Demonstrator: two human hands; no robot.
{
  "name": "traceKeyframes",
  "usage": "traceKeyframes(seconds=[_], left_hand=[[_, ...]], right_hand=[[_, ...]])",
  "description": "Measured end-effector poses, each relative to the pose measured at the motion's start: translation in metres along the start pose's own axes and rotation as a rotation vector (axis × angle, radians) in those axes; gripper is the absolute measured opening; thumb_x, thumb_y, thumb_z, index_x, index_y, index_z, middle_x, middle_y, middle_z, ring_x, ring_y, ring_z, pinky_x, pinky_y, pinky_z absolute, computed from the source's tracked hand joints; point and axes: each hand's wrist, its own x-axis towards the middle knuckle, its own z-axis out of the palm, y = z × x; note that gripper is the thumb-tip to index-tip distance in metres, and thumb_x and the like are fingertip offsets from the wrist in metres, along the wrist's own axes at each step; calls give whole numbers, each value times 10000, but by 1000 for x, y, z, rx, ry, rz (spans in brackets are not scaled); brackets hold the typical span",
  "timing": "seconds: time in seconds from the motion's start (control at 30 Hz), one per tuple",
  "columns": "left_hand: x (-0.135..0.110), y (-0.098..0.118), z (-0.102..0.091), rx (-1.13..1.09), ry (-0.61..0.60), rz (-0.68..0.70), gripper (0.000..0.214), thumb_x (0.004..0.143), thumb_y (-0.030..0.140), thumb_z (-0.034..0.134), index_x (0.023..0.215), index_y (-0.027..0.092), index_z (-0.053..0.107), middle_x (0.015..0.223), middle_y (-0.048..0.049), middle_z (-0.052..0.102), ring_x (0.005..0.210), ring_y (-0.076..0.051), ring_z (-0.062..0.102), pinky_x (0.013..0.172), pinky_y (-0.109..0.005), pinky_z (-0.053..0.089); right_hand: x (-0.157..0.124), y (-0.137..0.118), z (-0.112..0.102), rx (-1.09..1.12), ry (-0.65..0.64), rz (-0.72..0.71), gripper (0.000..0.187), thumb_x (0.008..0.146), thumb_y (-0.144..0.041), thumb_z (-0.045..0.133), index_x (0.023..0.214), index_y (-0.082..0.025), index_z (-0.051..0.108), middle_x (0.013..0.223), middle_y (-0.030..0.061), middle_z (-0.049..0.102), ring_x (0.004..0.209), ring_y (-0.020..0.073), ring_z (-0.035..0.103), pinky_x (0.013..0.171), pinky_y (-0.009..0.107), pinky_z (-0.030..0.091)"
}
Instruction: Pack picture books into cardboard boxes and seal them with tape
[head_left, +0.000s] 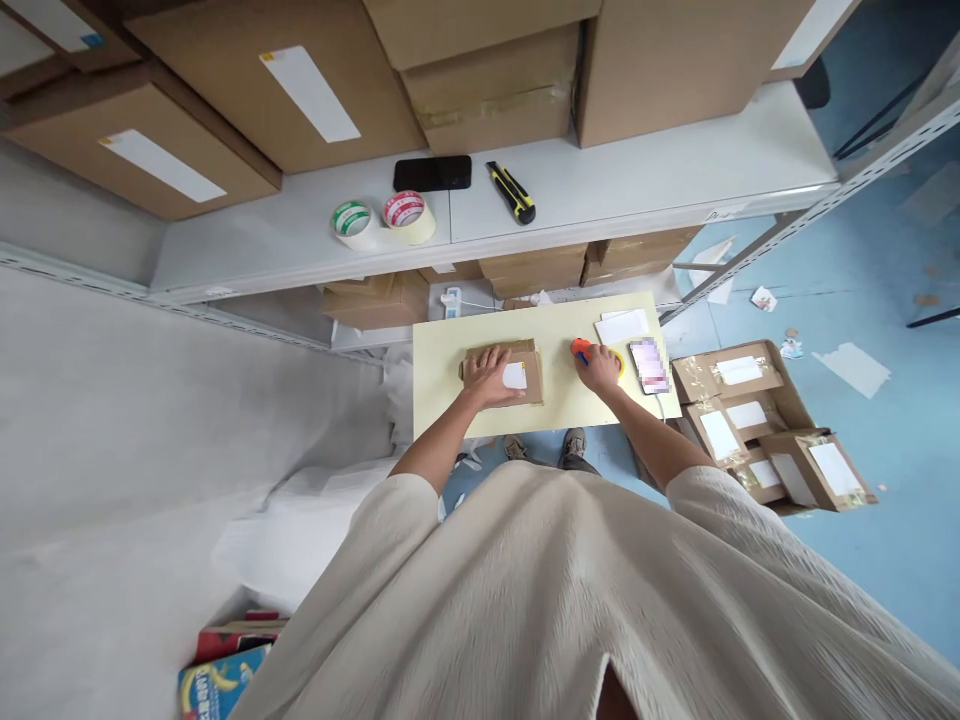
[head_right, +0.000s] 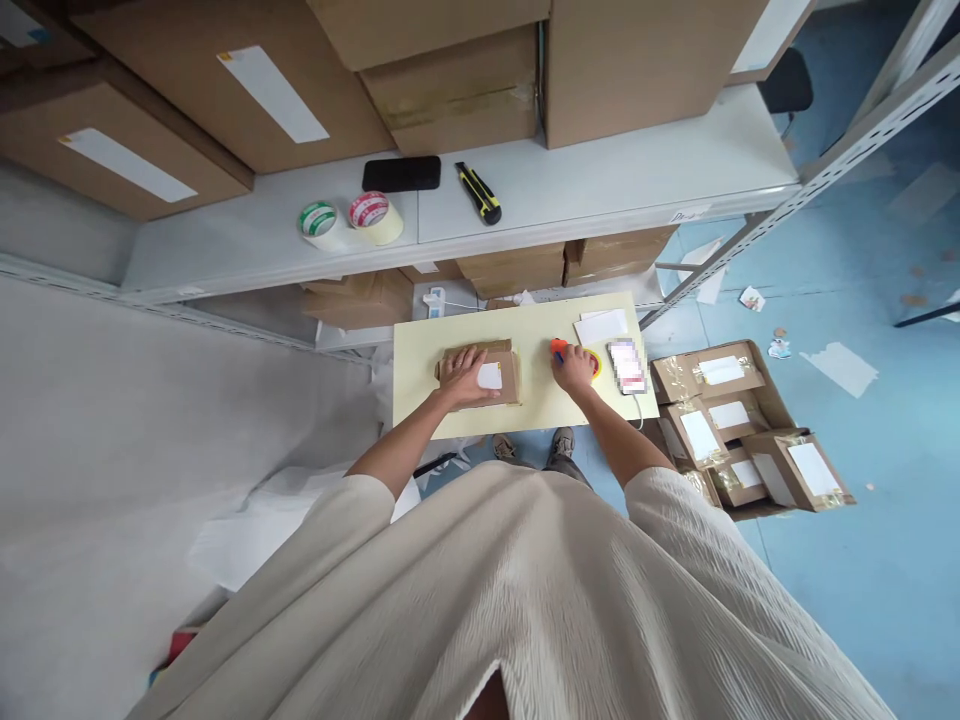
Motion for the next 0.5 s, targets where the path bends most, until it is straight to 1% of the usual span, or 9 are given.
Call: traceKeyframes(seconds=[0.07,0.13,0.23,0.3,0.4,0.47,0.5], left_hand=[[2,3,1,4,-1,-16,1416,754,929,762,1875,319,150,1959,-125,44,1805,-436,26,1427,-644,39],[3,7,1,8,-2,-33,1420,747,939,758,1874,323,152,1959,-128,49,1803,-443,29,1423,-652,50],[4,12,1,9,-4,-51,1427,745,944,753,1874,321,141,1959,-134,47,1802,-448,24,1417,-670,56],[3,14,0,3,-7,-55,1432,746,940,755,1874,321,126,1959,-135,37,1803,-448,5,1414,-682,51],[0,17,-1,-12,-6,-61,1424,755,906,776,1873,331,108,1961,-129,28,1801,-459,-27,1411,-693,43],[-2,19,-3,-25,-9,-59,1407,771,867,795,1871,326,104,1961,-135,20,1800,-462,-36,1414,-684,37],[-3,19,-4,-34,-13,-55,1394,782,844,803,1870,322,106,1960,-140,17,1800,-460,-36,1415,-681,36]], right_hand=[[-4,22,-2,-54,4,72,560,1070,-487,632,1482,-109,613,1475,283,662,1400,427,595,1142,502,453],[-5,34,-2,-76,-43,55,565,1057,-506,656,1469,-119,631,1468,274,683,1401,411,599,1139,495,435],[-5,38,-1,-97,-125,-19,471,1086,-473,619,1422,-149,681,1413,246,737,1377,392,635,1143,493,416],[-5,36,-4,-105,-161,-23,417,1101,-418,589,1394,-144,700,1337,235,773,1317,385,681,1145,492,411],[-6,34,-19,-86,-148,-6,408,1109,-381,545,1393,-131,700,1309,239,782,1304,390,693,1160,497,409],[-5,34,-35,-38,-136,10,430,1114,-391,498,1403,-143,698,1306,234,783,1308,395,684,1145,501,430],[-4,34,-43,0,-142,15,443,1114,-402,473,1400,-151,699,1284,226,790,1278,392,691,1118,497,454]])
